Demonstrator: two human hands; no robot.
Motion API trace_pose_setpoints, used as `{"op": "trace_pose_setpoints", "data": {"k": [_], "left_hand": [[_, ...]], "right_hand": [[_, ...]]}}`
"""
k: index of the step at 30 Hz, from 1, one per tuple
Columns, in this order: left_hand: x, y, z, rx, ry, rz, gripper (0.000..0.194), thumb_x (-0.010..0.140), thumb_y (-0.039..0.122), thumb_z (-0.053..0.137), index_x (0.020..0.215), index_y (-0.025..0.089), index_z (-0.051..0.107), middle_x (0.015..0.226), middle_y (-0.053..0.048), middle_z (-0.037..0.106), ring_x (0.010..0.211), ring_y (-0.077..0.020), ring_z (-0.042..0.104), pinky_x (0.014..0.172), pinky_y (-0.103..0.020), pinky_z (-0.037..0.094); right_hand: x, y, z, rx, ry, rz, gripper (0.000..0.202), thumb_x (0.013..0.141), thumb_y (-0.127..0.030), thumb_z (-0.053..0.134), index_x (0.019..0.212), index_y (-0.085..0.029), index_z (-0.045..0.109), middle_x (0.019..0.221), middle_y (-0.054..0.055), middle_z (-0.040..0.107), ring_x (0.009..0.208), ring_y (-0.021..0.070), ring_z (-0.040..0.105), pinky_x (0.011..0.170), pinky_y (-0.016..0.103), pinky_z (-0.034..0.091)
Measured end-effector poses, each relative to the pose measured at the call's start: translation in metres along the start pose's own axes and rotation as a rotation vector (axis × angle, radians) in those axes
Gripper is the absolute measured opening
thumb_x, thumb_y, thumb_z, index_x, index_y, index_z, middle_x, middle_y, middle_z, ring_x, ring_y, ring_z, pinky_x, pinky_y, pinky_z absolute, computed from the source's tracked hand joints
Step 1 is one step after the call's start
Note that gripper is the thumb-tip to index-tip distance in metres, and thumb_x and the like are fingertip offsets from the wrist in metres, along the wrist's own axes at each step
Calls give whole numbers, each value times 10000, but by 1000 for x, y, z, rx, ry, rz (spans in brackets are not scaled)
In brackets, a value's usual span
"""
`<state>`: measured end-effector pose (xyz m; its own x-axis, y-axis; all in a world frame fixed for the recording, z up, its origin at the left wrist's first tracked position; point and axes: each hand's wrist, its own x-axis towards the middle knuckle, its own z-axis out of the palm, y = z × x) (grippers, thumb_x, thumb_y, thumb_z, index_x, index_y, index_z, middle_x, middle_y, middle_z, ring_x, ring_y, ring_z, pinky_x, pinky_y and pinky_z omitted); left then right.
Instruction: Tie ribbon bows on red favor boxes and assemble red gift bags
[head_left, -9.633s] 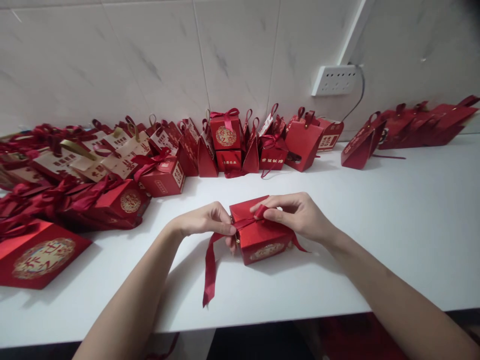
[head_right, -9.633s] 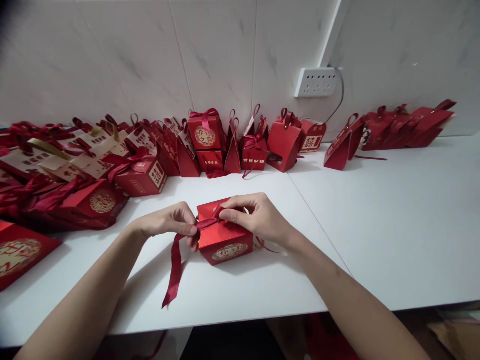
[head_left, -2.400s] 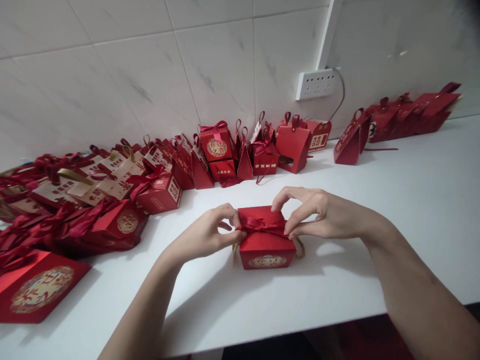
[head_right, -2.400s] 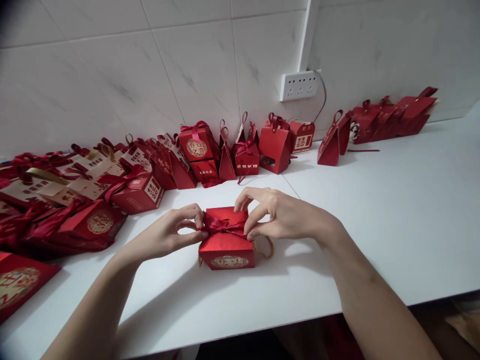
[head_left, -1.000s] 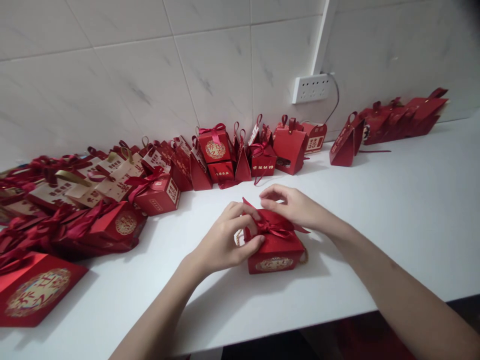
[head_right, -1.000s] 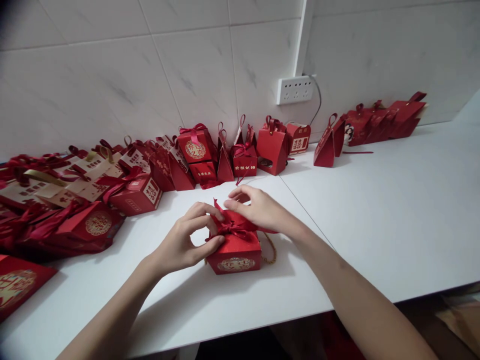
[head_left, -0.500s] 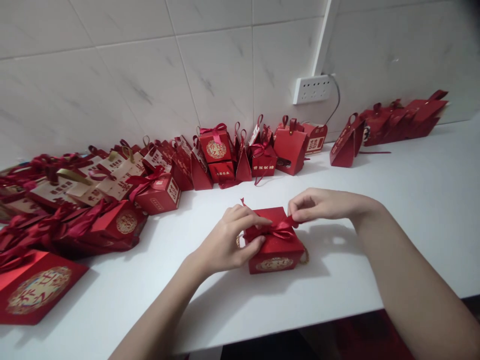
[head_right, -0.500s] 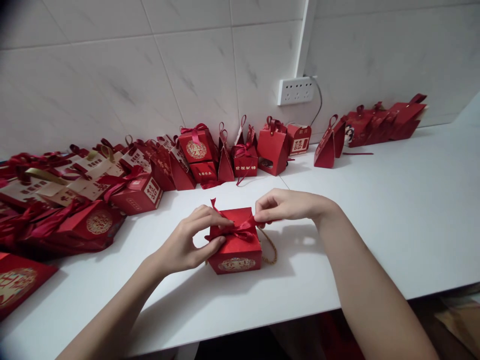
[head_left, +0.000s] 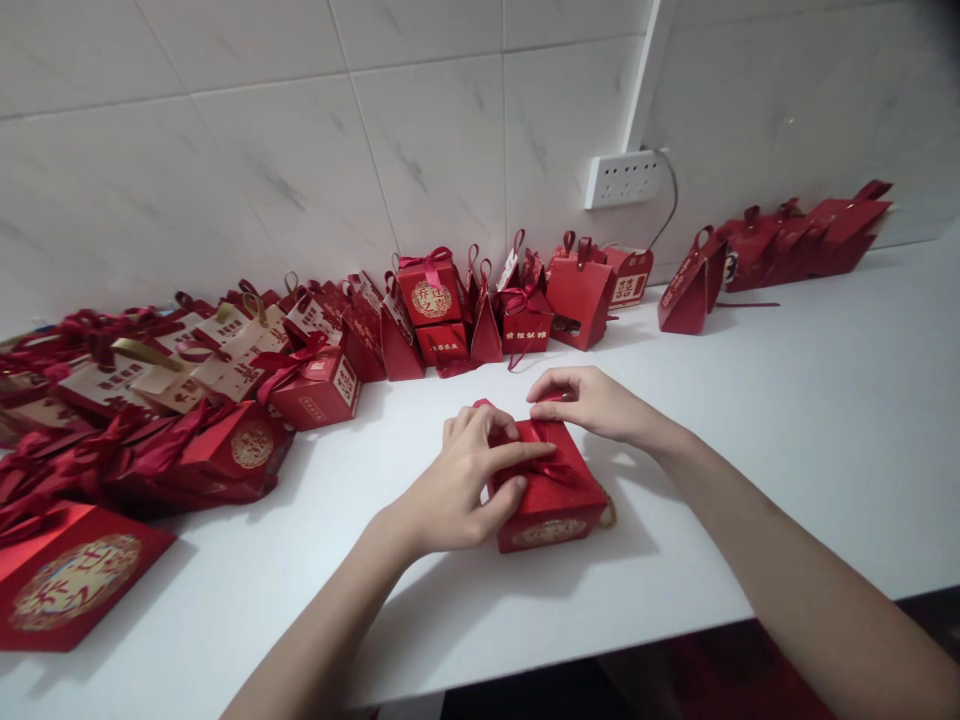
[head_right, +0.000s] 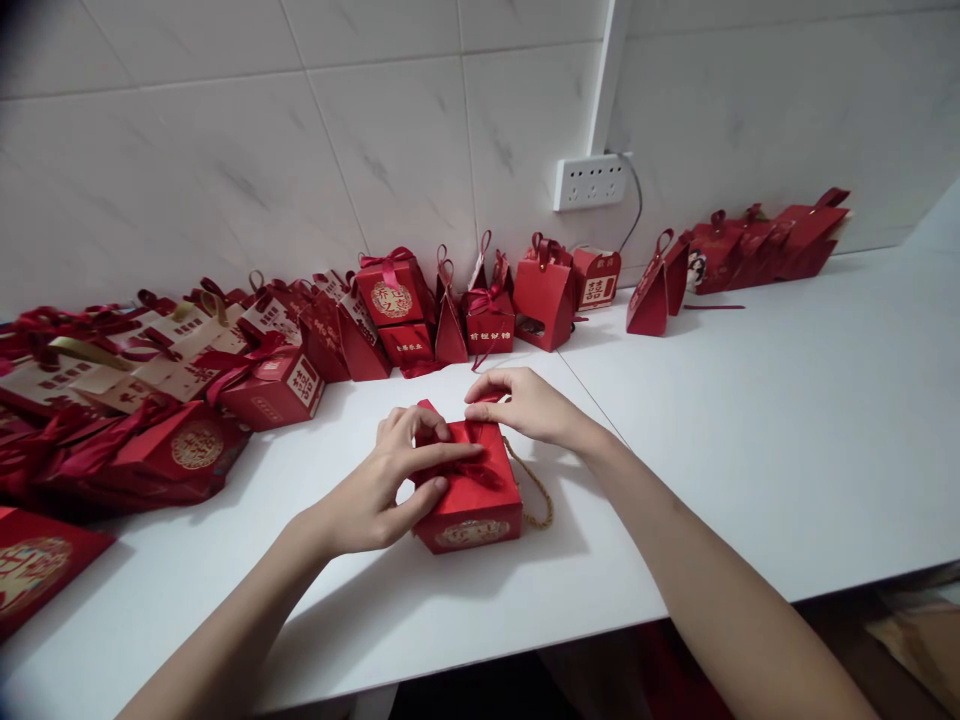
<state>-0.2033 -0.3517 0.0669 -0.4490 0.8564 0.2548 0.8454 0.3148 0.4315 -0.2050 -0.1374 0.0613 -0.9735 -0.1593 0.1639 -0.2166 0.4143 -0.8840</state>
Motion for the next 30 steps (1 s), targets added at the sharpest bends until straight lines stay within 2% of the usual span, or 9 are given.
{"op": "trace_pose_setpoints", "data": {"k": [3, 5, 10, 13, 18, 21, 25, 27, 30], "left_hand": [[0, -2, 2, 3, 9, -32, 391, 867, 260, 451, 1239, 259, 572, 1040, -89, 452, 1020, -244, 388, 938, -460, 303], [0, -2, 3, 9, 19, -46, 391, 866, 272, 462, 1240, 248, 572, 1042, -91, 454, 1019, -246, 386, 933, -458, 308], [-1, -1, 3, 20, 32, -57, 404, 861, 296, 482, 1253, 238, 564, 1037, -94, 469, 1001, -250, 391, 910, -450, 320], [0, 1, 3, 26, 46, -60, 391, 857, 290, 485, 1233, 234, 578, 1027, -95, 475, 991, -252, 400, 893, -447, 323], [-2, 1, 5, 28, 81, -72, 399, 851, 292, 497, 1245, 239, 538, 1036, -90, 488, 993, -252, 418, 884, -438, 337], [-10, 1, 11, 8, 228, -136, 462, 833, 299, 542, 1276, 218, 434, 1060, -88, 506, 992, -243, 436, 876, -419, 356], [-19, 3, 20, -67, 437, -213, 188, 826, 251, 570, 993, 216, 491, 932, -38, 544, 853, -186, 477, 747, -324, 389], [-19, 5, 23, -150, 451, -223, 64, 847, 232, 547, 867, 211, 490, 818, -8, 530, 741, -149, 467, 654, -280, 376], [-18, 6, 26, -228, 451, -191, 79, 875, 212, 512, 805, 202, 477, 764, 4, 504, 704, -129, 458, 627, -263, 371]], "right_hand": [[-3, -1, -5, -136, 164, -27, 210, 746, -370, 629, 850, -187, 636, 981, 59, 638, 921, 202, 587, 840, 375, 442], [-9, -7, -13, -185, 204, -78, 251, 748, -437, 628, 839, -204, 638, 1004, 51, 624, 947, 207, 573, 855, 373, 427], [-27, -28, -23, -277, -180, -35, 313, 658, -507, 711, 715, -210, 630, 782, 3, 623, 766, 176, 555, 707, 303, 412], [-32, -35, -17, -322, -272, 14, 294, 662, -474, 721, 703, -206, 608, 733, -17, 607, 689, 149, 528, 621, 268, 383], [-31, -32, -10, -298, -213, -20, 273, 771, -428, 633, 642, -196, 570, 655, -29, 555, 621, 124, 471, 588, 260, 345], [-36, -24, -8, -218, -174, -28, 272, 789, -423, 622, 653, -194, 570, 693, -22, 551, 668, 130, 485, 641, 268, 362], [-44, -12, -1, -18, -102, -19, 305, 836, -423, 563, 644, -187, 551, 734, -9, 511, 664, 124, 473, 633, 275, 360], [-47, -9, 5, 39, -53, -32, 322, 846, -403, 546, 610, -186, 514, 721, -9, 477, 643, 120, 448, 619, 280, 348], [-49, -8, 11, 56, -21, -55, 344, 853, -363, 523, 565, -190, 450, 693, -10, 429, 648, 129, 425, 631, 294, 339]]}}
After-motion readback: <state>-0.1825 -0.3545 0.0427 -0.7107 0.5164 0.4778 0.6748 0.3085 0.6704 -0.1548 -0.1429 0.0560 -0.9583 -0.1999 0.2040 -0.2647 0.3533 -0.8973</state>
